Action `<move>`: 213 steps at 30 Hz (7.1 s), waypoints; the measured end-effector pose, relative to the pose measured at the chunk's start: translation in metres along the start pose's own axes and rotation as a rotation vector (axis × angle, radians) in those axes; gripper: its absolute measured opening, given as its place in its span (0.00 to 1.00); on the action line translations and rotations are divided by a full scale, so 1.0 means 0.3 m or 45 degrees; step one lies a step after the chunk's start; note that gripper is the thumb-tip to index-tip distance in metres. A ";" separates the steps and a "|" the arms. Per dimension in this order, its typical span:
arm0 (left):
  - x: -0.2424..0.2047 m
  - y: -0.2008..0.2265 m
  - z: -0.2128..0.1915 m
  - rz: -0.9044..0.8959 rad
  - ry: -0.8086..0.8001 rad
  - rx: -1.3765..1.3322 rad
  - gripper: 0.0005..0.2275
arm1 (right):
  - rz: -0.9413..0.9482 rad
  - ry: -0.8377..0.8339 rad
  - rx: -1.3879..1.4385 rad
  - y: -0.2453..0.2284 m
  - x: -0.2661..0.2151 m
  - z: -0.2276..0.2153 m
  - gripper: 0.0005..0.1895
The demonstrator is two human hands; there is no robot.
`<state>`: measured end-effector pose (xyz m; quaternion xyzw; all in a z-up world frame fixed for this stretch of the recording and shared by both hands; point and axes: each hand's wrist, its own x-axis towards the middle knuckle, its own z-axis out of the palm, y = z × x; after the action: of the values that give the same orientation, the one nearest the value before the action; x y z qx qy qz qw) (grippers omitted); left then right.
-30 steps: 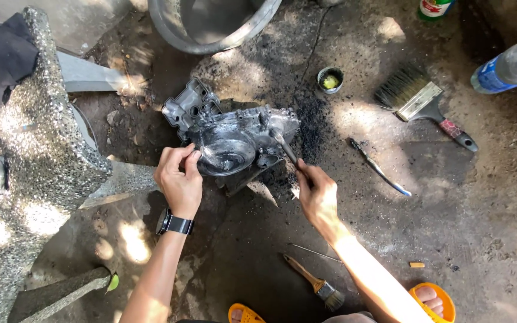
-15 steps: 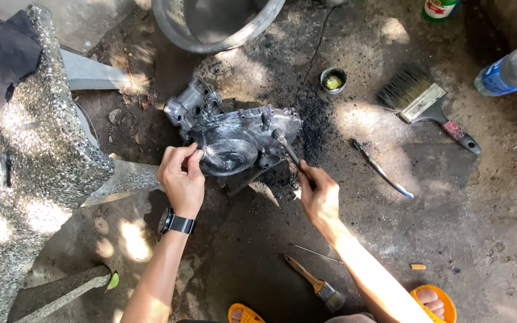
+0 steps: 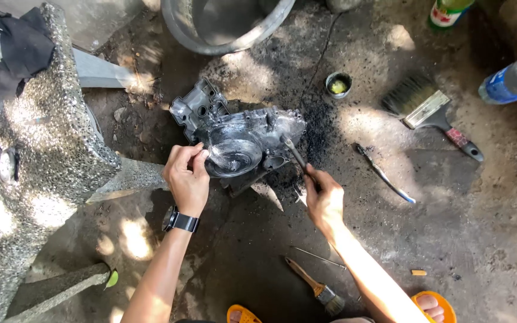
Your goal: Repairing or assembling motorcycle engine parts on the ground.
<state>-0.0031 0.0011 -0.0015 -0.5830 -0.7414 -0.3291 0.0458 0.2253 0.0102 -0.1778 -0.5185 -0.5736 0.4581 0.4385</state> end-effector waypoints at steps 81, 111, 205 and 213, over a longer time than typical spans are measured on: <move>0.051 -0.026 0.008 -0.036 -0.001 0.058 0.04 | -0.413 -0.205 -0.301 0.069 0.075 -0.089 0.10; 0.056 -0.017 0.009 -0.139 -0.062 -0.001 0.04 | -0.009 -0.472 -0.475 0.155 -0.099 -0.294 0.10; 0.034 -0.011 0.012 -0.030 -0.017 0.081 0.04 | 0.097 -0.718 -0.622 -0.117 0.217 -0.089 0.15; 0.034 -0.023 0.008 0.002 -0.020 0.090 0.04 | 0.342 -0.509 -0.181 -0.029 0.101 0.001 0.13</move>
<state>-0.0118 0.0101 -0.0017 -0.5842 -0.7524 -0.2982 0.0606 0.2209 0.0401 -0.1685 -0.5188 -0.6055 0.5643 0.2140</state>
